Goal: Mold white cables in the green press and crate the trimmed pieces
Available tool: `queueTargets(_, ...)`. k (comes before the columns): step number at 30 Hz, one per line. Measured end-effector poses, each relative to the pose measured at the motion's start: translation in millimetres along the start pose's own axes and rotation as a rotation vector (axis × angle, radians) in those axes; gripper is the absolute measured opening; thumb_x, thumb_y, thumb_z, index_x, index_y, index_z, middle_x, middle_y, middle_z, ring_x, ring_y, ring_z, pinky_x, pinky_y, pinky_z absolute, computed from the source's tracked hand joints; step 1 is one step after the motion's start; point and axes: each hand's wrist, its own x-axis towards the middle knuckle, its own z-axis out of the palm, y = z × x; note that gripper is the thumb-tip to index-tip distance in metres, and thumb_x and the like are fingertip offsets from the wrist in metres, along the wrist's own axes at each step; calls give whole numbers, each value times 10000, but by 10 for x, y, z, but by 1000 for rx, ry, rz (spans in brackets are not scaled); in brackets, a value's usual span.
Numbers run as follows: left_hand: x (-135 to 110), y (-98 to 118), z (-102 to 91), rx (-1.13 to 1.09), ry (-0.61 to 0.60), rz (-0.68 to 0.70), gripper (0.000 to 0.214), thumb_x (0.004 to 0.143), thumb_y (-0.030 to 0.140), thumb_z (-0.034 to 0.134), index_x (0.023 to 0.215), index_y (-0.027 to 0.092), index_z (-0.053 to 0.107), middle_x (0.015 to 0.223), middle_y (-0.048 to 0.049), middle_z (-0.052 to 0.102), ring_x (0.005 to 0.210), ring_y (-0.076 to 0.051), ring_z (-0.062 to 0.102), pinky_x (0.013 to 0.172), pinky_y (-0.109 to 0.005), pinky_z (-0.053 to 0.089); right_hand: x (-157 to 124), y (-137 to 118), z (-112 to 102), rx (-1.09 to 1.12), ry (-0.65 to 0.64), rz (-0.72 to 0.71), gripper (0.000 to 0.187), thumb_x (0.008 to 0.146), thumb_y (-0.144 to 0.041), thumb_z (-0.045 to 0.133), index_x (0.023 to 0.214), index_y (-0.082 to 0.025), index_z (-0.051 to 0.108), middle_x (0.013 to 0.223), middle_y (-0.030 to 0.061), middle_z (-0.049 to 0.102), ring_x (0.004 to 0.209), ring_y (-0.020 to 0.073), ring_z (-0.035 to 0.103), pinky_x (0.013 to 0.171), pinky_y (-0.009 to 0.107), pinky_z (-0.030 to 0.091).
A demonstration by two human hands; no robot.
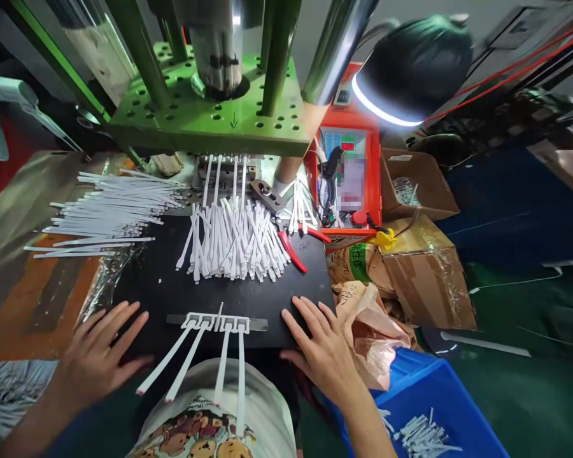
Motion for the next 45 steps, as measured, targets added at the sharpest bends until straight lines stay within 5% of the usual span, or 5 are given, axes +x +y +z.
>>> queueTargets(11,15,38,87,72,-11,-84,752,894,76,515,1570,264,244,1441,-153,521,1266,-332,570,988,-497,465,49,-80,87,-92,-15,76,694,889,-69,511,1532,-282,360,1428,148,552,1295,310,543,1081,541,399)
queueTargets(31,119,60,48,21,77,-41,592,961,329,578,1502,171,399,1393,-209,554,1248,-410,552,1015,-535,388,111,-211,-23,41,-9,122,522,922,-177,580,1434,-191,475,1440,184,498,1339,334,454,1098,574,343)
queueTargets(35,413,195,-59,-174,76,4,525,992,439,521,1426,148,469,1246,-189,611,1096,-348,616,875,-460,447,376,-391,-95,384,62,15,527,940,-410,633,1381,-163,487,1302,181,583,1223,298,529,1018,515,445)
queueTargets(40,722,269,3,-416,-27,48,372,966,0,387,1309,81,504,969,-76,567,905,-159,588,808,-257,494,811,-383,-94,635,-33,-138,192,995,-193,518,1129,-198,656,1028,82,697,898,178,629,800,325,511)
queueTargets(45,794,212,10,-517,-242,45,265,982,36,349,1098,138,565,888,-43,522,832,-186,536,721,-314,489,1405,-178,-65,733,-192,-245,282,948,-39,452,962,-167,703,934,61,715,819,131,672,739,221,519)
